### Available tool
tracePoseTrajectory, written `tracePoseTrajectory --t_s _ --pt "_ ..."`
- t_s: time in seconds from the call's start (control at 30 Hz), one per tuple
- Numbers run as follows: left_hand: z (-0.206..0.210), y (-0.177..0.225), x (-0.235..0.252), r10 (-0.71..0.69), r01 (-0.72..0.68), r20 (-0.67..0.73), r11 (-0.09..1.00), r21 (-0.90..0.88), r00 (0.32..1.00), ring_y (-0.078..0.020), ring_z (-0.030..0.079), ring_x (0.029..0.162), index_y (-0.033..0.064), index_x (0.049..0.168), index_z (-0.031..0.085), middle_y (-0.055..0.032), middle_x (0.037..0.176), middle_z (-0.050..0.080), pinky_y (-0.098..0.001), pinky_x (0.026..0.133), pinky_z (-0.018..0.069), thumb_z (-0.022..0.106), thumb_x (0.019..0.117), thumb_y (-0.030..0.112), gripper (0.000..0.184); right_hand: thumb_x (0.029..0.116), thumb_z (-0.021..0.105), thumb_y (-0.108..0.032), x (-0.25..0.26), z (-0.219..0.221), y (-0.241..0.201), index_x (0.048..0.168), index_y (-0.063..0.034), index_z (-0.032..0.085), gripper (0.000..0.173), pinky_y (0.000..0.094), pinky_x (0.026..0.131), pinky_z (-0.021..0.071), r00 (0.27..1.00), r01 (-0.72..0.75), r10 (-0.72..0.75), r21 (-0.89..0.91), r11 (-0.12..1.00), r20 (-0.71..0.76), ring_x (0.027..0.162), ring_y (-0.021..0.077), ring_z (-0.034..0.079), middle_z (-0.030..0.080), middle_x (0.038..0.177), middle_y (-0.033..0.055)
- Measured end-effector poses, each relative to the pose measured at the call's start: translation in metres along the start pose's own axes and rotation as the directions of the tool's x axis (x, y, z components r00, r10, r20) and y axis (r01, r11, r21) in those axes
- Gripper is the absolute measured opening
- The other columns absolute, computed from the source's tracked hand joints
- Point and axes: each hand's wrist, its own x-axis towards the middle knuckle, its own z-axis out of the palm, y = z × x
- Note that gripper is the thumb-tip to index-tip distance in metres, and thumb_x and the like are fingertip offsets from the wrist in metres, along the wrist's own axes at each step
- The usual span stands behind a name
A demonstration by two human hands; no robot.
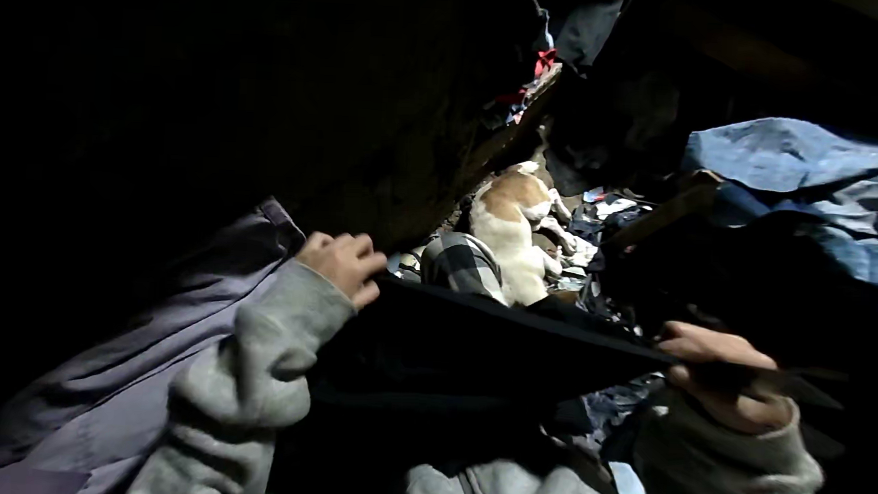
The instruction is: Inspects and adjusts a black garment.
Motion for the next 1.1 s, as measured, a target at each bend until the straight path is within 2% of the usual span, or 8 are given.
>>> tracePoseTrajectory --t_s 0.17,0.33,0.4,0.5,0.63,0.8,1.0,1.1 --pt "-0.055 -0.025 -0.002 0.032 -0.031 -0.223 0.999 0.009 0.974 -0.0356 0.067 0.105 0.0030 0.088 0.071 -0.0160 0.100 0.074 -0.0580 0.098 0.0407 0.049 0.0917 0.027 0.033 0.1035 0.059 -0.029 0.002 -0.005 0.004 0.113 -0.0220 0.071 0.017 0.0091 0.081 0.0473 0.996 0.020 -0.018 0.032 0.999 -0.091 0.091 -0.0090 0.060 0.068 0.099 -0.0155" --pt "-0.029 0.000 -0.007 0.112 -0.112 -0.155 0.994 0.011 0.981 -0.0249 0.072 0.087 0.0103 0.080 0.075 -0.0046 0.078 0.073 -0.0611 0.101 0.0396 0.057 0.0902 0.027 0.026 0.1063 0.053 -0.028 -0.022 -0.031 0.028 0.124 -0.0282 0.070 0.024 0.0080 0.086 0.0472 0.987 -0.003 0.014 0.070 0.998 -0.161 0.098 -0.0118 0.060 0.069 0.111 -0.0220" --pt "-0.017 0.017 -0.008 0.143 -0.144 -0.146 0.990 0.004 0.979 -0.0231 0.073 0.088 0.0108 0.083 0.072 -0.0043 0.080 0.073 -0.0577 0.101 0.0424 0.053 0.0953 0.028 0.029 0.1032 0.058 -0.024 -0.036 -0.027 0.036 0.118 -0.0310 0.073 0.022 0.0084 0.079 0.0511 0.936 -0.241 0.221 -0.042 0.970 -0.274 0.089 -0.0124 0.063 0.071 0.105 -0.0233" --pt "-0.007 0.057 -0.002 0.183 -0.201 -0.226 0.978 -0.056 0.957 -0.0207 0.073 0.082 0.0107 0.081 0.069 -0.0043 0.077 0.073 -0.0494 0.102 0.0457 0.048 0.1032 0.031 0.037 0.0926 0.066 -0.001 -0.027 -0.007 0.030 0.129 0.0021 0.066 0.036 0.0510 0.082 0.0559 0.718 -0.696 0.598 -0.352 0.625 -0.358 0.084 0.0278 0.071 0.074 0.103 0.0197" --pt "0.012 0.108 0.017 0.268 -0.319 -0.336 0.942 -0.107 0.903 -0.0181 0.057 0.051 0.0116 0.075 0.065 -0.0021 0.054 0.055 -0.0361 0.092 0.0495 0.054 0.1032 0.025 0.033 0.0920 0.070 -0.033 0.013 0.051 0.012 0.133 -0.0097 0.063 0.048 0.0096 0.066 0.0492 0.952 -0.306 0.301 -0.131 0.943 -0.058 0.071 -0.0115 0.055 0.069 0.089 -0.0088" --pt "0.005 0.097 0.024 0.276 -0.317 -0.248 0.938 -0.144 0.929 -0.0185 0.063 0.056 0.0102 0.082 0.069 -0.0042 0.062 0.065 -0.0393 0.073 0.0483 0.059 0.0970 0.029 0.026 0.0979 0.064 -0.024 0.052 0.095 0.006 0.092 0.0011 0.068 0.027 0.0144 0.074 0.0524 0.992 0.004 0.007 -0.083 0.997 0.128 0.076 0.0032 0.064 0.069 0.079 0.0094" --pt "-0.007 0.028 0.007 0.110 -0.174 -0.215 0.936 -0.307 0.970 -0.0127 0.065 0.062 0.0113 0.077 0.073 -0.0019 0.070 0.071 -0.0406 0.071 0.0450 0.066 0.0800 0.023 0.014 0.1043 0.058 -0.026 0.050 0.075 0.010 0.095 -0.0033 0.068 0.027 0.0090 0.073 0.0485 0.995 -0.099 0.098 0.043 0.994 0.020 0.078 -0.0104 0.058 0.067 0.082 -0.0050" --pt "-0.009 0.019 0.003 0.010 -0.119 -0.227 0.874 -0.471 0.974 -0.0057 0.066 0.070 0.0060 0.081 0.074 -0.0027 0.076 0.073 -0.0270 0.071 0.0502 0.069 0.0803 0.026 0.020 0.1017 0.061 -0.028 0.035 0.062 0.012 0.105 -0.0250 0.073 0.013 0.0069 0.071 0.0496 0.970 -0.219 0.235 0.187 0.958 -0.065 0.080 -0.0143 0.060 0.070 0.092 -0.0219"
